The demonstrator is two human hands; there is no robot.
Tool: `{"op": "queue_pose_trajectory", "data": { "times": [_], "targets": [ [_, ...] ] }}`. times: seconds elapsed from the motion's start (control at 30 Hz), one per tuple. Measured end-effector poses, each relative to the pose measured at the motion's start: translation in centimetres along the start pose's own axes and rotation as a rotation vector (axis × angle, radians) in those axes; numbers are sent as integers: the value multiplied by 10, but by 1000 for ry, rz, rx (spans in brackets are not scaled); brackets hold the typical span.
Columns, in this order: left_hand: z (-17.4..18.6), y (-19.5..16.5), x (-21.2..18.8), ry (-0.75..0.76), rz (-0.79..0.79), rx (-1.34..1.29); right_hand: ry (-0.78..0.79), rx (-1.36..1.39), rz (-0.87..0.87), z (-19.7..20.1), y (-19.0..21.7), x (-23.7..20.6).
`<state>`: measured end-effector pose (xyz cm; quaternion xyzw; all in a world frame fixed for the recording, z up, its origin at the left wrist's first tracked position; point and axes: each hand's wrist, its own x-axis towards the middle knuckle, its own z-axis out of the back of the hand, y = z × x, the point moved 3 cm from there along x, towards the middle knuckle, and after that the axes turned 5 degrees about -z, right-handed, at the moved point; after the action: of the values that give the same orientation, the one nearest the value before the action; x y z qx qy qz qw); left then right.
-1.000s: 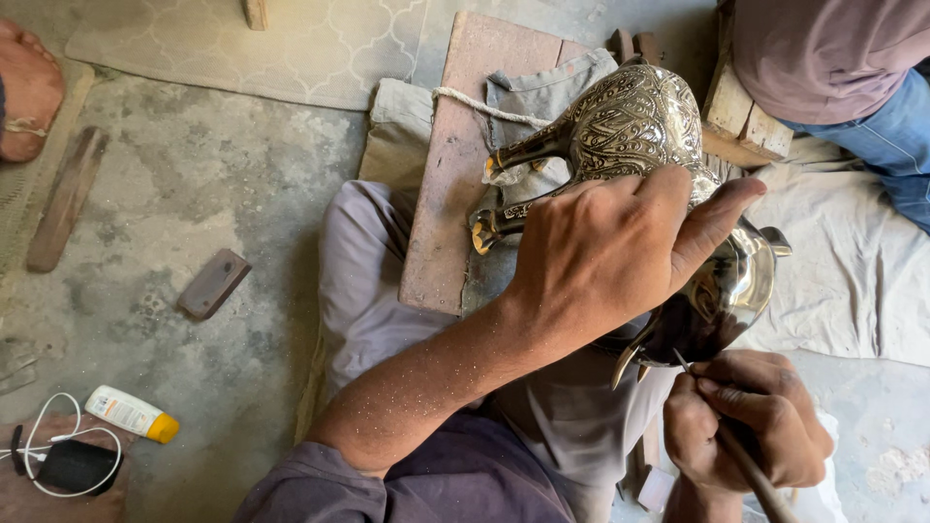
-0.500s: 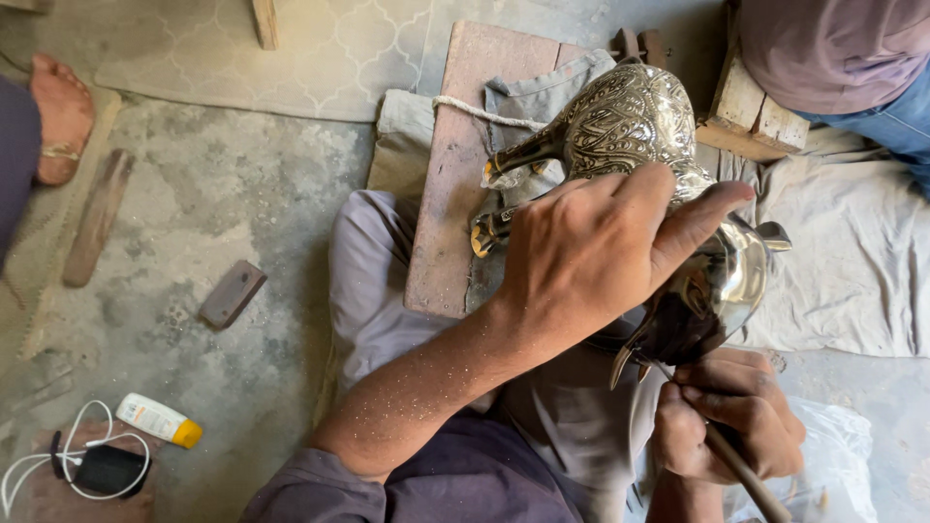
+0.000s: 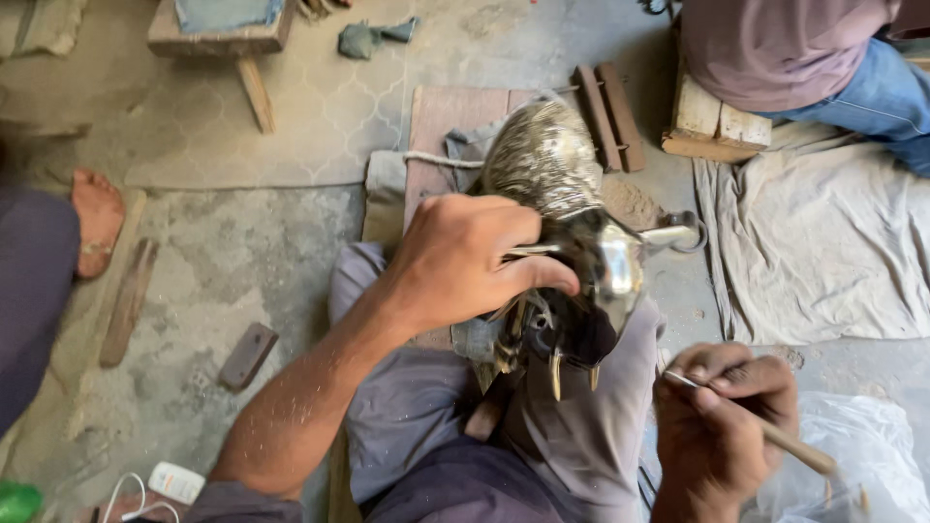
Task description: The person sits on the floor and uses a wooden block to rub and polish the neck and spout of an ornate metal teapot. They rotate the teapot to access different areas and later use a small metal tool to work on the spout.
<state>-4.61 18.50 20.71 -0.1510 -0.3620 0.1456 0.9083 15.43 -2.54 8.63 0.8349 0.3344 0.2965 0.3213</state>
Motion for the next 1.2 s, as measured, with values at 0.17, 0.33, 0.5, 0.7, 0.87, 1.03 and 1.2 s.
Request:
{"op": "queue_pose_trajectory", "data": {
  "times": [0.17, 0.33, 0.5, 0.7, 0.87, 1.03, 1.2],
  "targets": [
    [16, -25, -24, -230, 293, -75, -185, -157, 44, 3, 43, -22],
    [17, -40, -49, -379, 643, -210, -168, -405, 238, -16, 28, -32],
    [6, -45, -69, -455, 719, -354, -138, -431, 271, -61, 8, -27],
    [1, -50, -91, -474, 697, -304, -90, -633, 383, -89, 8, -14],
    [1, -52, -100, -469, 699, -281, -51, -539, 399, -84, -2, -14],
    [0, -53, -102, -466, 683, -229, -63, -615, 393, -82, -6, -17],
    [-3, -54, -105, -487, 676, -274, 7, -663, 450, -78, -1, -11]
  ]
}}
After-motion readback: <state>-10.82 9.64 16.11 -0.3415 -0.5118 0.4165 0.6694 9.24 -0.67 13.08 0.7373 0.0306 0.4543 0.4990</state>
